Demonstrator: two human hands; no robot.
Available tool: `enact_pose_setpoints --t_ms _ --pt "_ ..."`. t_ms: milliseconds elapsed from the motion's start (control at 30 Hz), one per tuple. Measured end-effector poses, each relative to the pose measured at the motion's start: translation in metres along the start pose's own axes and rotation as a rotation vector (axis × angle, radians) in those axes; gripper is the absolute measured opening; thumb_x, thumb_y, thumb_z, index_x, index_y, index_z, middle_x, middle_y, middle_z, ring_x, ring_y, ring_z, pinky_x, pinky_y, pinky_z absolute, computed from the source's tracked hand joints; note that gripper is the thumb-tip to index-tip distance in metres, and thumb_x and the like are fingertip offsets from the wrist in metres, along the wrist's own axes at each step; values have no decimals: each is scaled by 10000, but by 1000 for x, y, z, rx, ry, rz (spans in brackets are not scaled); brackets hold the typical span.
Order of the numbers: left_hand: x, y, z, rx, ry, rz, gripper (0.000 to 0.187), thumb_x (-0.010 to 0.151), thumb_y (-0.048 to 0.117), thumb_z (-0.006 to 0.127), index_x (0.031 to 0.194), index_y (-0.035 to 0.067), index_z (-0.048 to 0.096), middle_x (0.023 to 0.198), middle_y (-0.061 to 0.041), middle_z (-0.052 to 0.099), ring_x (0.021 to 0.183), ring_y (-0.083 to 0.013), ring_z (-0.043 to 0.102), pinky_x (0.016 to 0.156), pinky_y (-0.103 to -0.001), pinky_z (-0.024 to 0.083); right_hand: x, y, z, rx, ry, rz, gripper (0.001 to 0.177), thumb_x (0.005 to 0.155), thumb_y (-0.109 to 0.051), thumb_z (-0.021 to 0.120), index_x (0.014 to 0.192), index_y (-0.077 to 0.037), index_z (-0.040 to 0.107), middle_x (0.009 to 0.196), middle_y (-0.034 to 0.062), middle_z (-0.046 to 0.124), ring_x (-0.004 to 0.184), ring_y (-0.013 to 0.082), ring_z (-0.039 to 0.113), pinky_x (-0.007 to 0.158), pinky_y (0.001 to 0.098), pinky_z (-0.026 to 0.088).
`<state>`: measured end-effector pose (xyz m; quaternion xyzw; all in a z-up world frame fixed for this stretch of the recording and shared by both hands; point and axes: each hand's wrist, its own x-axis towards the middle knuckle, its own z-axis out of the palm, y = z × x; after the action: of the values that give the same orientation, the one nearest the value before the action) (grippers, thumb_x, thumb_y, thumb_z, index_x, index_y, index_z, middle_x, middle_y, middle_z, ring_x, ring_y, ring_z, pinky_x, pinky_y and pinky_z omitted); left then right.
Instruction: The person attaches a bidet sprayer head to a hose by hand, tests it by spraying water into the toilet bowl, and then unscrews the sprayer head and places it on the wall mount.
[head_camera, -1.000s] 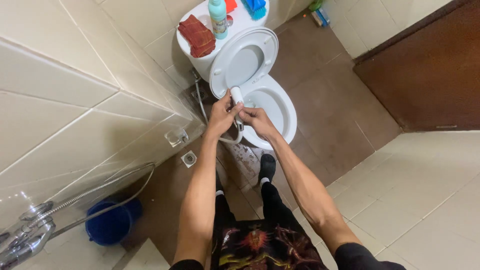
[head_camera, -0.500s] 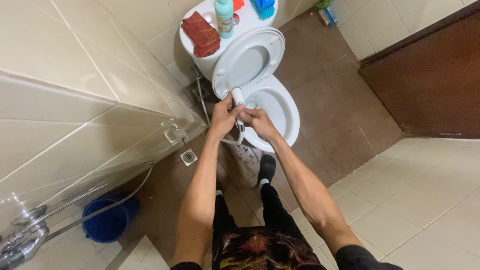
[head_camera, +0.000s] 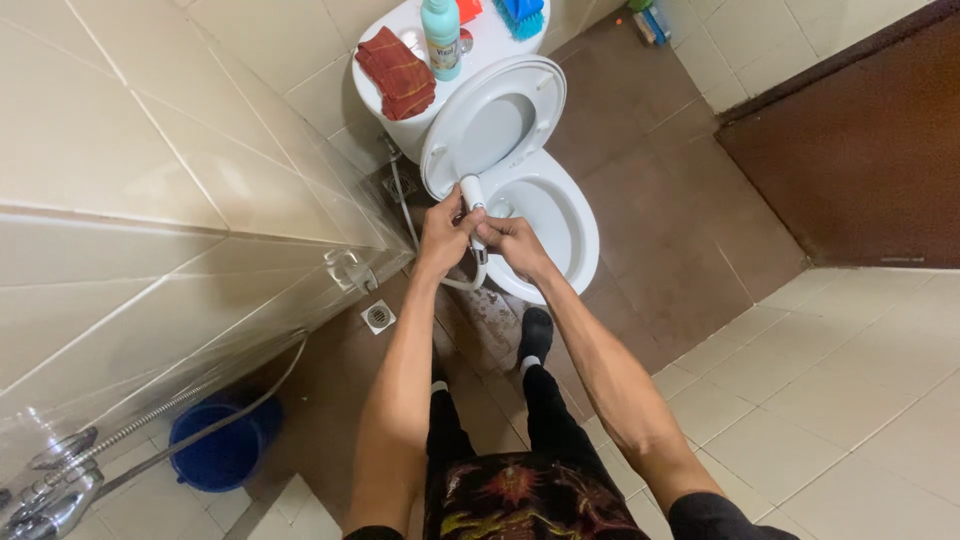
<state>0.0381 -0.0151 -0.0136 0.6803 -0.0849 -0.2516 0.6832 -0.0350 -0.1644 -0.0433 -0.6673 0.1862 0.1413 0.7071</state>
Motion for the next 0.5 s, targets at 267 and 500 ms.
enact_pose_setpoints --t_ms 267,500 --pt "4 -7 -5 7 -19 -7 548 955 43 694 1448 -97 500 1104 -145 731 972 -138 654 843 -268 538 -1 0 6 42 34 6 378 989 -286 647 1151 39 751 964 148 764 868 194 692 831 365 578" --pt "-3 1 -12 48 -25 -113 555 946 70 684 1457 -45 500 1066 -106 733 894 -137 658 733 -284 541 -2 4 17 44 53 32 376 1002 -277 630 1128 55 755 963 153 772 877 211 713 842 369 590"
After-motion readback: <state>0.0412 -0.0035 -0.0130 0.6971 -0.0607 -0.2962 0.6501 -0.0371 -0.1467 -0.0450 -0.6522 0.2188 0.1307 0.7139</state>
